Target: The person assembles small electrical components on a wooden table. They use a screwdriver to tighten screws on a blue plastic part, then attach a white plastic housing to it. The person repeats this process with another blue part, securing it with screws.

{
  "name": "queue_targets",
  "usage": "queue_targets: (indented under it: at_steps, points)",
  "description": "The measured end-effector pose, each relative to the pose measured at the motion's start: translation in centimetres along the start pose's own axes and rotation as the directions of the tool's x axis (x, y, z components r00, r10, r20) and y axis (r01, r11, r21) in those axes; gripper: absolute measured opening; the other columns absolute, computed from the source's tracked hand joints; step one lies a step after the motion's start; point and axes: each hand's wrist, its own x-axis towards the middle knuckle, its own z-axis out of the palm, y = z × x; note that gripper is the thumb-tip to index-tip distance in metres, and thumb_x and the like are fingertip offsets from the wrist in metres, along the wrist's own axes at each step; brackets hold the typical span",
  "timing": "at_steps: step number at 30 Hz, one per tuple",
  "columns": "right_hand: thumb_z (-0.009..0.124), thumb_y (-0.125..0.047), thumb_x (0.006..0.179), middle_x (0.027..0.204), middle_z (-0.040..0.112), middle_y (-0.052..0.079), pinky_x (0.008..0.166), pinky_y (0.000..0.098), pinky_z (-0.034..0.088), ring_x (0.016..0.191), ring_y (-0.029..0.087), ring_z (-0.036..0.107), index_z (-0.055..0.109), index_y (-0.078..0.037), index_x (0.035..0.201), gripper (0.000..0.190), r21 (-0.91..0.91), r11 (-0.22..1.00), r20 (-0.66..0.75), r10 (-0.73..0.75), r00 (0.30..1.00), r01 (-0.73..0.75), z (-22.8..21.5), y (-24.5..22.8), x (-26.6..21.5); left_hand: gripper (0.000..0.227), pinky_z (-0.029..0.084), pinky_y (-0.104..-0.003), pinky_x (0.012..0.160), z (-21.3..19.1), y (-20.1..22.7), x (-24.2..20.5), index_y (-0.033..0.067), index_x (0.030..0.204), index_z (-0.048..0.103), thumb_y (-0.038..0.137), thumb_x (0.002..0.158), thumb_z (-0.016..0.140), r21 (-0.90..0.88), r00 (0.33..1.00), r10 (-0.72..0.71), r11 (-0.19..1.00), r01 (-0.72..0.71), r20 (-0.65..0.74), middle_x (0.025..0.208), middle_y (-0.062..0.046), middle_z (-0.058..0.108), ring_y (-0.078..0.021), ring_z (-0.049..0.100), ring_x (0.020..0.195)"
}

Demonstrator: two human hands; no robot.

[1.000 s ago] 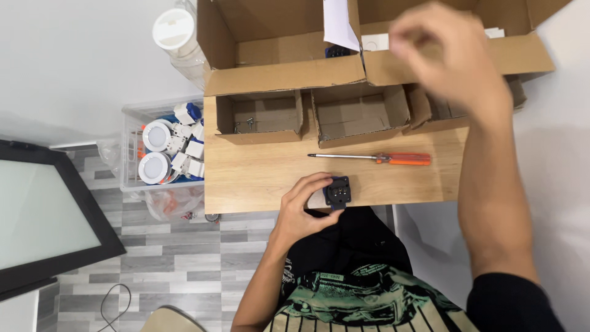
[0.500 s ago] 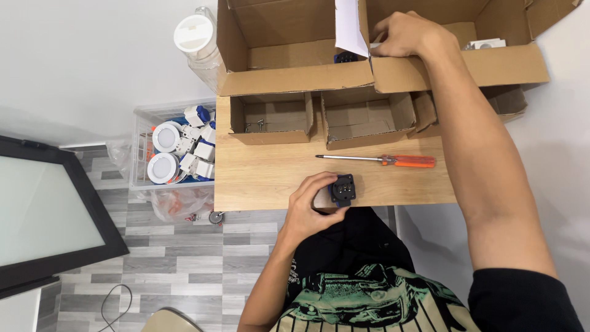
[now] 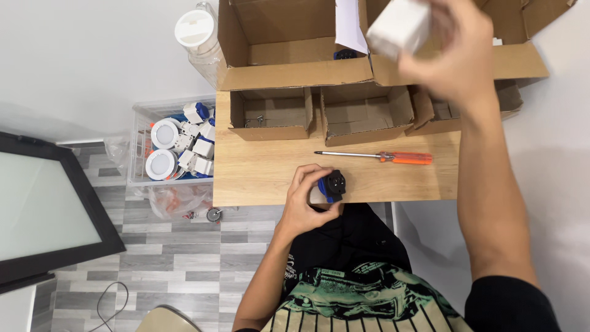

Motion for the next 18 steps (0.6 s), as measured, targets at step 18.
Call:
queue_targets:
  at_steps: [18]
  points:
    - [0.086, 0.012, 0.078, 0.124, 0.08, 0.022, 0.094, 0.048, 0.067, 0.103, 0.037, 0.08, 0.081, 0.001, 0.122, 0.046, 0.058, 0.958, -0.082, -0.276, 0.958, 0.281, 10.2, -5.8, -19.6, 0.096, 0.062, -0.038, 0.109, 0.2, -4.5, -4.7, -0.0076, 0.156, 0.041, 0.005, 0.077, 0.094, -0.804, 0.942, -0.299, 0.591, 0.058, -0.152, 0.148, -0.03, 0.058, -0.0343, 0.066, 0.134]
